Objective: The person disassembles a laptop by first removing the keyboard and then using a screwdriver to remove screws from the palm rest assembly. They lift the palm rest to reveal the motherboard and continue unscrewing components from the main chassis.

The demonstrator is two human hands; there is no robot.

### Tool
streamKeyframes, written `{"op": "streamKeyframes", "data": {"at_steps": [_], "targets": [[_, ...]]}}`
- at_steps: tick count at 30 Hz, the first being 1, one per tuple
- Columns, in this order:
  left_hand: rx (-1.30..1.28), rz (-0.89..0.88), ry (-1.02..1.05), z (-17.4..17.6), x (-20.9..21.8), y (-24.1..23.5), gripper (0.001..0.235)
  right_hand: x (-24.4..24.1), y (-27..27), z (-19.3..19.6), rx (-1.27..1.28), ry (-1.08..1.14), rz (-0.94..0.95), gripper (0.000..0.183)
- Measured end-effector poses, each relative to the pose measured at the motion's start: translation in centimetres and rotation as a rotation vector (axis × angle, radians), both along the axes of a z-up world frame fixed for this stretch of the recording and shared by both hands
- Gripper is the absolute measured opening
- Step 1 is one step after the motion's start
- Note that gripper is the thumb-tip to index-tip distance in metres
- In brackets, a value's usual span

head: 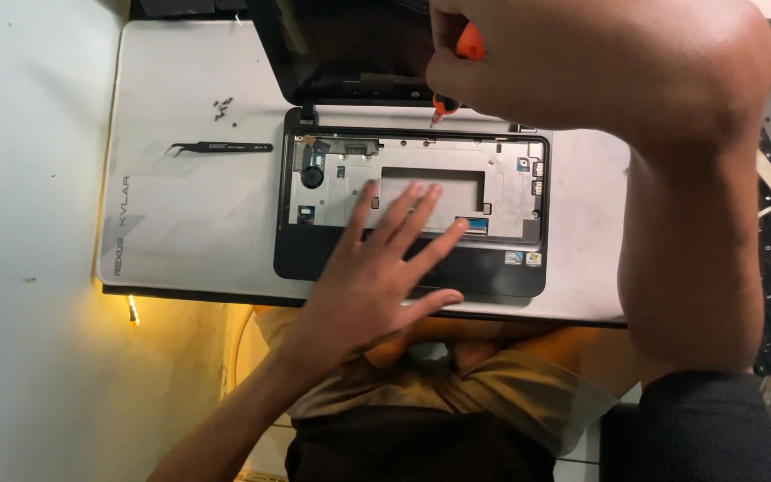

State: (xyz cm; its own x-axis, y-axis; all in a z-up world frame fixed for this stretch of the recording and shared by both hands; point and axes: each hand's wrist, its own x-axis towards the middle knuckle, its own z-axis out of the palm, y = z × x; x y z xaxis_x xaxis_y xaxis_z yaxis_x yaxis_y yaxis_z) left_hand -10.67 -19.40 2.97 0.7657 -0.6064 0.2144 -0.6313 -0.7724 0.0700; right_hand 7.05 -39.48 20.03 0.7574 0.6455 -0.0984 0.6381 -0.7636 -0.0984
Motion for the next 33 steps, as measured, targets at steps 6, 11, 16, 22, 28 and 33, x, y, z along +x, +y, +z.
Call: {"op": "streamKeyframes", "data": {"at_steps": [6,11,16,22,28,33], "targets": [[0.076,0.089,0.035,-0.9,-1.5,7.9,0.084,0.4,-0.2,-1.1,0.05,-0.058,-0.032,0.038],[0.068,0.201,0.008,0.1,-1.8,12.0,0.08,0.0,1.1,-1.1,-0.073,-0.033,0.024,0.033],[0.006,0.269,-0.006,0.3,-2.2,13.7,0.075,-0.6,3.6,-1.0,-0.175,0.018,-0.009,0.032],[-0.156,0.173,-0.239,1.7,-2.1,13.5,0.014,-1.5,6.2,0.3,-0.276,0.252,-0.215,0.03],[-0.289,0.255,-0.368,1.2,-2.3,14.1,0.046,-0.1,5.4,-1.7,-0.298,0.196,-0.179,0.033],[-0.302,0.333,-0.191,-0.5,-2.4,13.3,0.014,0.9,3.2,-4.1,-0.262,-0.043,-0.047,0.028]]}}
